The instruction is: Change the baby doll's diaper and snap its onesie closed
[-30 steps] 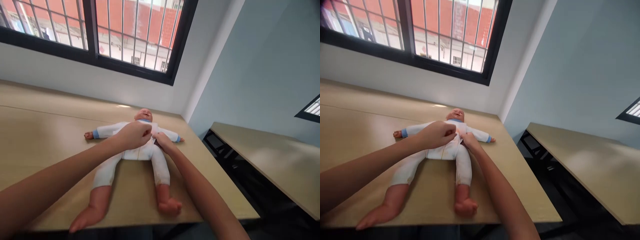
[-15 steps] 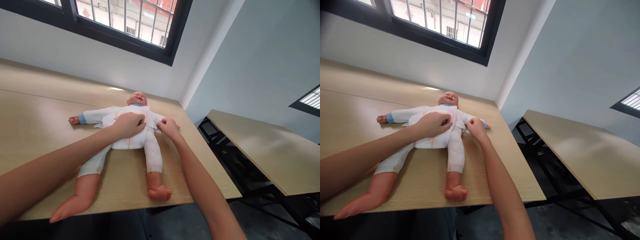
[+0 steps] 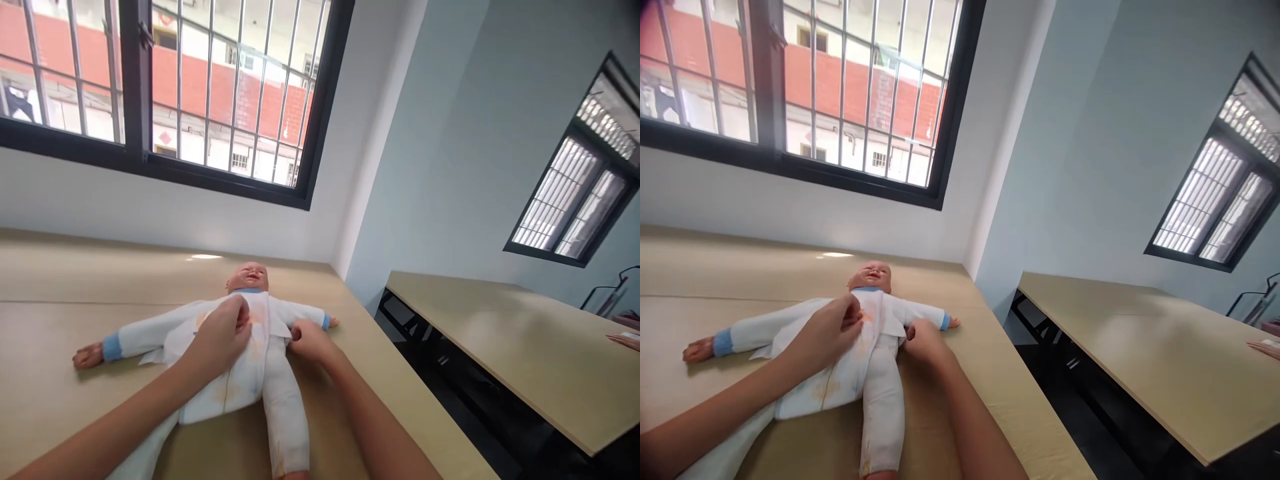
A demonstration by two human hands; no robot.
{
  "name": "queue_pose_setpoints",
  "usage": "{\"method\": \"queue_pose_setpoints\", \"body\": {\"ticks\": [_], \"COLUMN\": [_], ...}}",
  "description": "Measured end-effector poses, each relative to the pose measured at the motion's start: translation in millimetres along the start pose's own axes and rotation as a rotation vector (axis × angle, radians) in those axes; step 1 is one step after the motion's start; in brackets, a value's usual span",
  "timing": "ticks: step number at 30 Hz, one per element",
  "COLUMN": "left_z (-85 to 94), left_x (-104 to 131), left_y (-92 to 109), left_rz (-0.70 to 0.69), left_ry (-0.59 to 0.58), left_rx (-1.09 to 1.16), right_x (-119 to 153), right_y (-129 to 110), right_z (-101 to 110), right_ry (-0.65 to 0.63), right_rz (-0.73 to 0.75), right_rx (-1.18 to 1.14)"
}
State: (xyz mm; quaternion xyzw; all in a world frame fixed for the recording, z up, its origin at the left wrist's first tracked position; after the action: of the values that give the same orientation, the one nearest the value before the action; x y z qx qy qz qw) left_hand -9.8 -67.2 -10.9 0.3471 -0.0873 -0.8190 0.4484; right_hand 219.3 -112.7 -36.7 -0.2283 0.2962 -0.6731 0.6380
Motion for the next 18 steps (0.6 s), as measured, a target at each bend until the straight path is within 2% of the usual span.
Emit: {"method": "queue_pose_setpoints", "body": {"ticks": [3,7,9,11,14,16,18], "left_z": [4.6,5.0,2.7,0.1,-1.1,0.0,1.7], "left_x": [-1,1,2,3,3,3,2], "left_y": [8,14,14,13,14,16,21], "left_rz": [-0.143,-0.347,-0.404,-0.393,-0.273,-0.193,-0.178], "left_ry": [-0.136,-0.274,-0.306,-0.303,-0.188,-0.122,-0.133], "left_rx": [-0.065,0.068,0.088,0.087,0.046,-0.027,-0.076], "right_x": [0,1,1,0,-1,-2,-1], "right_y": [-1,2,4,6,6,3,-2], "right_z": [1,3,2,1,-3,-5,-4], "right_ry": [0.015,0.064,0.099,0.128,0.130,0.103,0.064], "right_rz": [-0.006,-0.016,-0.030,-0.039,-0.098,-0.175,-0.249], "right_rx": [-0.028,-0.075,-0.095,-0.119,-0.222,-0.363,-0.517]}}
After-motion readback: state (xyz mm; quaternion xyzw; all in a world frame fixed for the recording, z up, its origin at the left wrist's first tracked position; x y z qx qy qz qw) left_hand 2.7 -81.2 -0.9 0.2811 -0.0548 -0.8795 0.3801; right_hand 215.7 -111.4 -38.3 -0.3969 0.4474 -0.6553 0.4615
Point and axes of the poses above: each hand's wrist, its own x-axis away from the middle knuckle, its own z-axis out of the back of the hand, y = z × x, the point moved 1 cm from there along -x, towards the middle knuckle, and after that the axes turned 12 degrees about -x, right-handed, at the moved point
